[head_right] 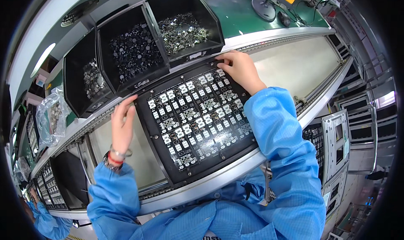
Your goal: Picking and placing small electronic components into a PCB frame on an assembly line.
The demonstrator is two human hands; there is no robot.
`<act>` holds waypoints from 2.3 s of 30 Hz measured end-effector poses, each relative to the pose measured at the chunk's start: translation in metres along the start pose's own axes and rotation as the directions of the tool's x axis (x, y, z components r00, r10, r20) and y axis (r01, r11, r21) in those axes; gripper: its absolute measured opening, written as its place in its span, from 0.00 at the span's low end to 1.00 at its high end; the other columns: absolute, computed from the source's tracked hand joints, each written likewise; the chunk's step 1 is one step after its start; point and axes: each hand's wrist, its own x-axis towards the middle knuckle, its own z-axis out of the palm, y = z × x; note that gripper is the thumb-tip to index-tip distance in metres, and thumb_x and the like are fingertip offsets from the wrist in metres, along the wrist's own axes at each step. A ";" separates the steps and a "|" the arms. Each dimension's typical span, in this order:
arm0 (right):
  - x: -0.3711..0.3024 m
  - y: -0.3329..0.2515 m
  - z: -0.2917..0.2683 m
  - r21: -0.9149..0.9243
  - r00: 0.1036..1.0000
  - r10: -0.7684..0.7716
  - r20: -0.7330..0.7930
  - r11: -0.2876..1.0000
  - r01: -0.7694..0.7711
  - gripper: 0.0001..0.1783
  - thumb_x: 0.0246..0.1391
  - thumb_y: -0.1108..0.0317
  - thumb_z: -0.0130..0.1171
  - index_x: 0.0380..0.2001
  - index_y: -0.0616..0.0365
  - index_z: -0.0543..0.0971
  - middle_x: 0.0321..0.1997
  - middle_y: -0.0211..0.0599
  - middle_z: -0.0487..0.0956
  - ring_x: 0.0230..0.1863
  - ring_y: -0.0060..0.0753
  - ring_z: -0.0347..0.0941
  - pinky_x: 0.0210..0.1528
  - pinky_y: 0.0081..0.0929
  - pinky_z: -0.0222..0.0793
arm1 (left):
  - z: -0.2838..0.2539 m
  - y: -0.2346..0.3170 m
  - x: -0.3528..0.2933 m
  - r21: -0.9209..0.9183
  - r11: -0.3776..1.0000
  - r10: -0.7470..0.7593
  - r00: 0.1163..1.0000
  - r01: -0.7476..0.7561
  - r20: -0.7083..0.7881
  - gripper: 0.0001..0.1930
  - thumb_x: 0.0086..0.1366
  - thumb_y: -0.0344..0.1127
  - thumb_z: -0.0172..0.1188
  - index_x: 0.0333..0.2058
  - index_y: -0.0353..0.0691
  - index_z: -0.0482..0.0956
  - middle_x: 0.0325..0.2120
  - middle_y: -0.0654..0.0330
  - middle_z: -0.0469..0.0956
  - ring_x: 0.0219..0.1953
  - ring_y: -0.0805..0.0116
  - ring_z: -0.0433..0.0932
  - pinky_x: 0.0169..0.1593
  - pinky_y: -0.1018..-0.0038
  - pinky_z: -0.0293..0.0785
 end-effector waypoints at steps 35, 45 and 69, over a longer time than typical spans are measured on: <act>0.116 -0.093 0.062 -0.125 0.933 -0.328 0.146 0.930 0.346 0.10 0.45 0.72 0.62 0.33 0.62 0.81 0.28 0.43 0.81 0.31 0.41 0.79 0.36 0.30 0.73 | -0.023 0.033 0.082 0.377 0.789 0.474 0.871 -0.484 0.127 0.12 0.58 0.29 0.54 0.42 0.37 0.75 0.35 0.55 0.72 0.42 0.54 0.70 0.44 0.63 0.68; 0.100 -0.080 0.040 -0.020 0.944 -0.315 0.098 0.948 0.318 0.08 0.49 0.73 0.58 0.34 0.58 0.82 0.31 0.44 0.81 0.34 0.43 0.78 0.40 0.31 0.73 | 0.014 0.001 0.132 0.320 0.894 0.254 0.943 -0.314 0.217 0.07 0.52 0.32 0.63 0.28 0.36 0.83 0.27 0.50 0.80 0.33 0.53 0.79 0.39 0.66 0.75; 0.000 -0.106 0.081 0.313 0.837 -0.455 0.306 0.878 0.363 0.10 0.47 0.82 0.55 0.34 0.60 0.73 0.28 0.35 0.73 0.32 0.33 0.72 0.35 0.27 0.69 | -0.022 0.040 0.060 -0.567 0.819 0.008 0.987 0.084 0.158 0.09 0.55 0.22 0.58 0.35 0.34 0.82 0.30 0.62 0.82 0.33 0.78 0.79 0.37 0.83 0.73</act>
